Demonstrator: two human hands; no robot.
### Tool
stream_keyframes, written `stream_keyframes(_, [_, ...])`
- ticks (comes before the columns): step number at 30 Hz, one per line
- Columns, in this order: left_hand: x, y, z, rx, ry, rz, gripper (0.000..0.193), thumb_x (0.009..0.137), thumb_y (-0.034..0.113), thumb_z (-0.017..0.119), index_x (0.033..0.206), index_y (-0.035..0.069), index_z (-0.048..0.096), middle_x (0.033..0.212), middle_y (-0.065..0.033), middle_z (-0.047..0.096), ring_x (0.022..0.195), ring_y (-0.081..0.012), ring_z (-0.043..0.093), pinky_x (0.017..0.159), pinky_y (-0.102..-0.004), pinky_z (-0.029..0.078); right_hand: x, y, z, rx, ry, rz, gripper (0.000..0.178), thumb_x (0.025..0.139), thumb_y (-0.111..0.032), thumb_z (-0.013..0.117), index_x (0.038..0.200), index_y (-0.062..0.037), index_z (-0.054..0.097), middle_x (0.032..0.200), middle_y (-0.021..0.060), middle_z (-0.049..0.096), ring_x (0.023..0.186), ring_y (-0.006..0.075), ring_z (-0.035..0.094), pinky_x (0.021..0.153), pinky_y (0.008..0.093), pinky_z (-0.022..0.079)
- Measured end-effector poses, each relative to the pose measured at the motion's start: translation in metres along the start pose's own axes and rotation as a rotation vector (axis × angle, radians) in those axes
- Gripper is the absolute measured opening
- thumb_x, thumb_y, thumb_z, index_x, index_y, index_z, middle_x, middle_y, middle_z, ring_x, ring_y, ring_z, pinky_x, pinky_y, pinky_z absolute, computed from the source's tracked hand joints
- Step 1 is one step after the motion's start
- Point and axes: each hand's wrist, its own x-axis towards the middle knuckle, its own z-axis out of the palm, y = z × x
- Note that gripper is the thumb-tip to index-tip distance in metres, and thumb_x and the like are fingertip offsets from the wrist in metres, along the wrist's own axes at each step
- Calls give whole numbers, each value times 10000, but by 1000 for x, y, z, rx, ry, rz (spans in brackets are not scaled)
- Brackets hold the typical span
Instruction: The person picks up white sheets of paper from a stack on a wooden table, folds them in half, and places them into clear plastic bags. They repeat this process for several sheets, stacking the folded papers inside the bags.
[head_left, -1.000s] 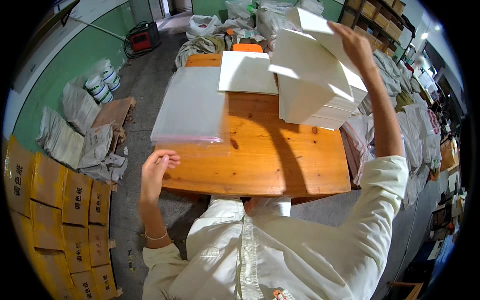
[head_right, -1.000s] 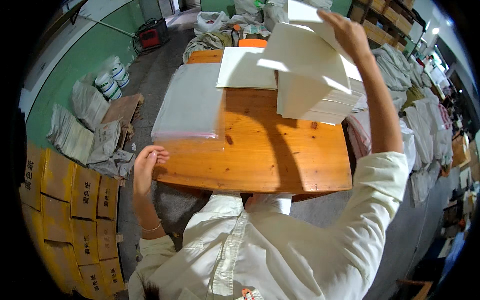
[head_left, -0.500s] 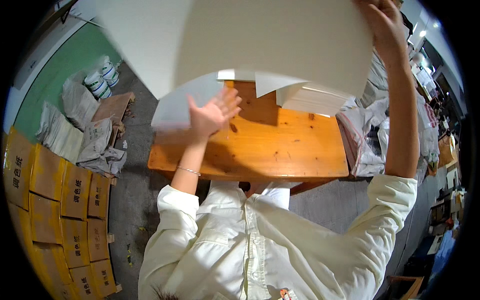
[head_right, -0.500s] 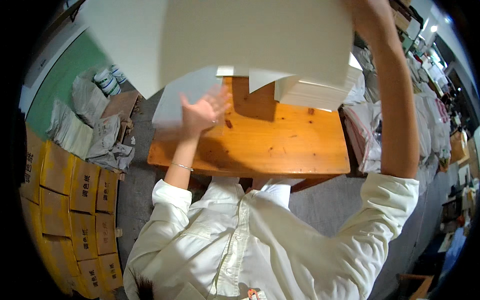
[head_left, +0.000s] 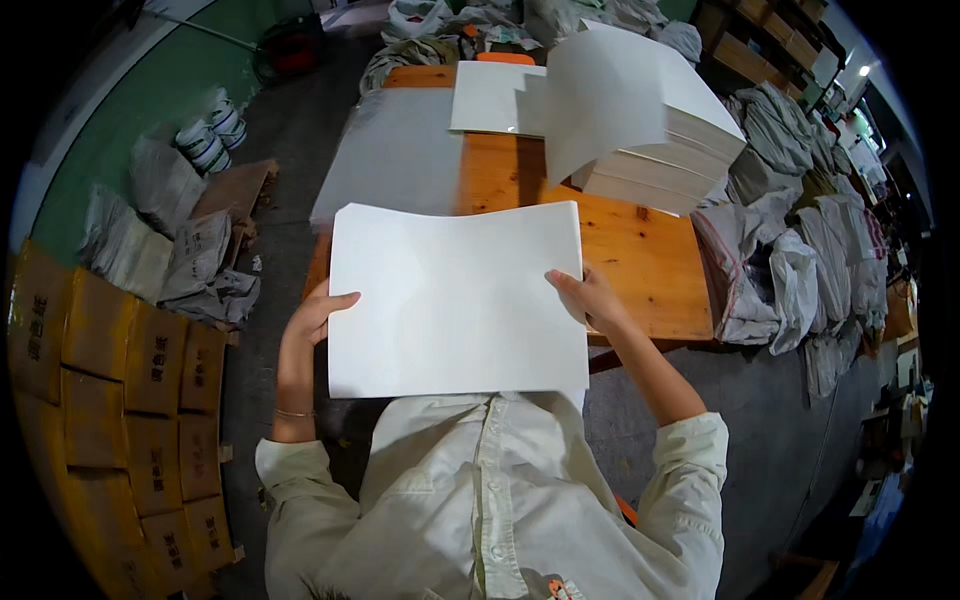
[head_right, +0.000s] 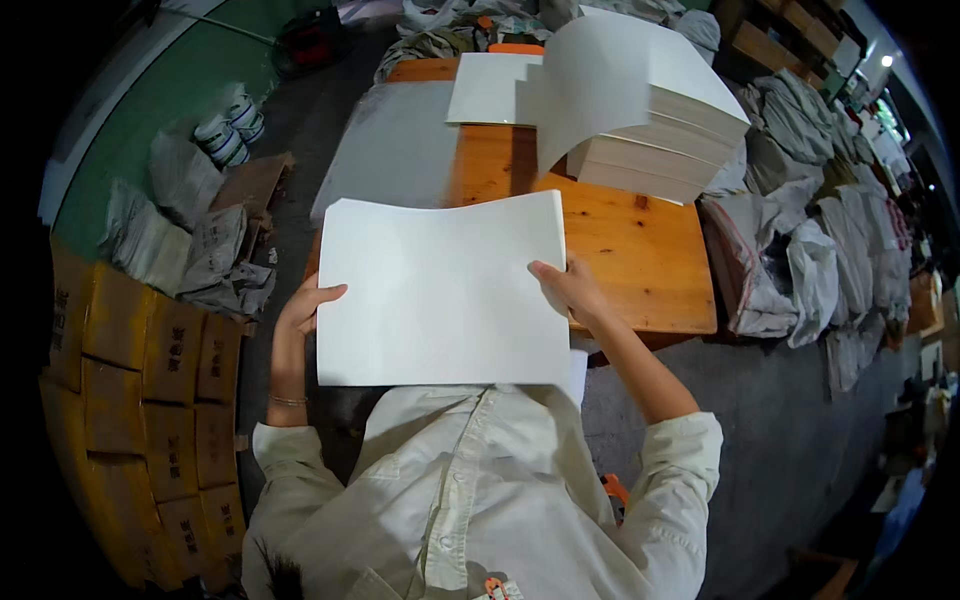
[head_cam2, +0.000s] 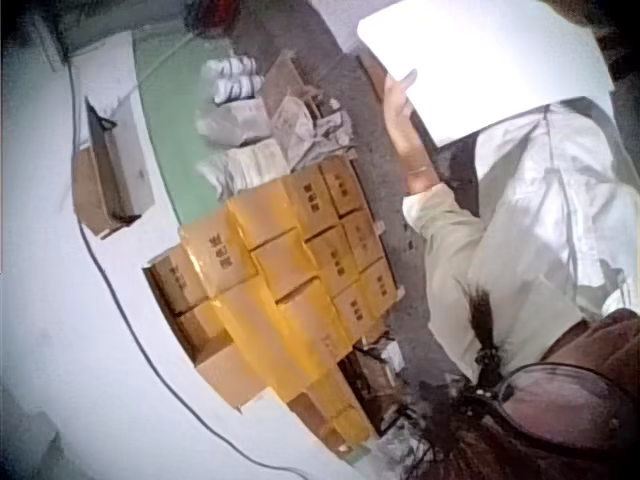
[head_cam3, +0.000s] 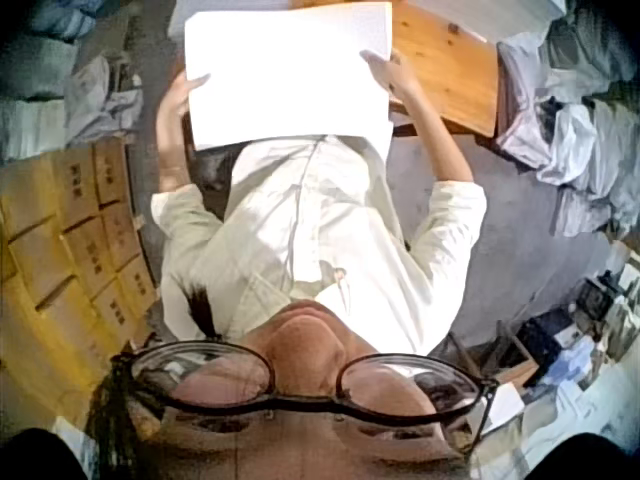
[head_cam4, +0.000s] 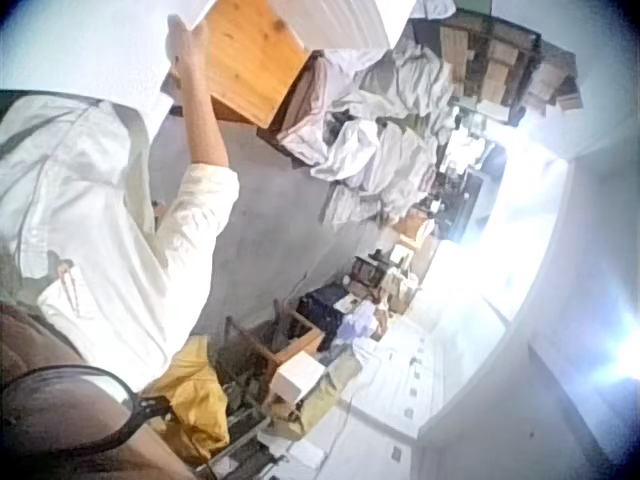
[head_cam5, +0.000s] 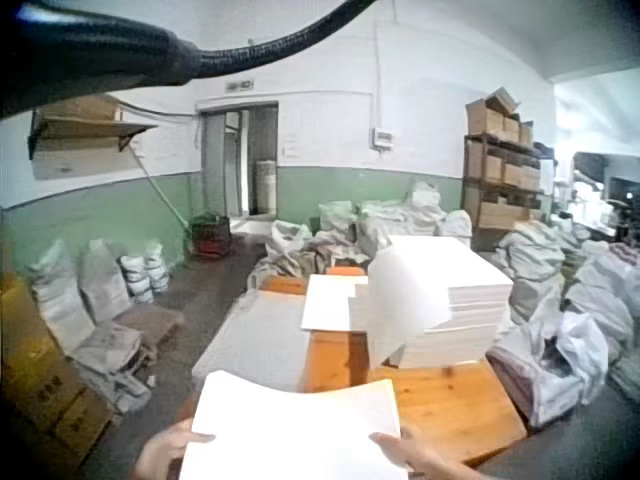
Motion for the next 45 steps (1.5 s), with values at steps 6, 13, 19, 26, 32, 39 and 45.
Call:
stream_keyframes(6, [44,-10,1,147,-1,41,459,836,20,596,1258,-61,435,1196,-145,541,1073,-228,543,899,-313,447,27,-10,-40,-1039,511,-457,453,845,-274,643,1173,-4,484,1057,179,572,934,262,570,768,356,471])
stream_keyframes(13, [47,-23,1,241,65,155,409,847,12,584,1231,-57,463,1172,-117,555,1069,-202,536,909,-303,424,91,-54,-30,155,337,-224,1024,670,-468,767,1336,88,223,1360,260,318,1234,330,379,1022,407,312])
stream_keyframes(19, [52,-35,4,167,113,227,376,847,32,594,1192,-63,478,1109,-102,578,1018,-184,549,884,-297,432,180,-71,-1,196,708,-581,498,822,-264,644,1167,65,501,1125,234,567,1102,303,535,914,361,411])
stream_keyframes(26, [15,-4,34,746,537,237,411,835,87,617,1203,-26,474,1184,-160,507,1036,-233,547,895,-327,434,58,-100,44,-1004,137,-1343,416,768,19,537,1154,-127,585,1179,87,593,1103,260,554,981,387,412])
stream_keyframes(32, [-48,16,69,1115,900,1114,341,868,139,568,1174,4,499,1269,-150,459,1146,-270,468,953,-418,383,-20,-39,23,-1217,-432,-1095,491,709,16,592,1086,-294,647,1290,-20,529,1260,206,426,1115,472,235])
stream_keyframes(39, [-78,-7,155,1268,-63,875,708,677,334,742,1267,56,466,1339,-156,423,1265,-329,368,1065,-480,234,-26,1,-26,-1053,-332,-848,546,638,90,615,1050,-263,679,1267,27,548,1232,248,456,1094,490,265])
stream_keyframes(45, [-29,-68,171,1585,-151,717,762,669,242,759,1335,100,415,1388,-117,366,1304,-311,308,1079,-485,233,-38,22,-36,-1050,-220,-820,583,639,116,597,1080,-259,670,1279,47,537,1244,273,440,1082,461,298])
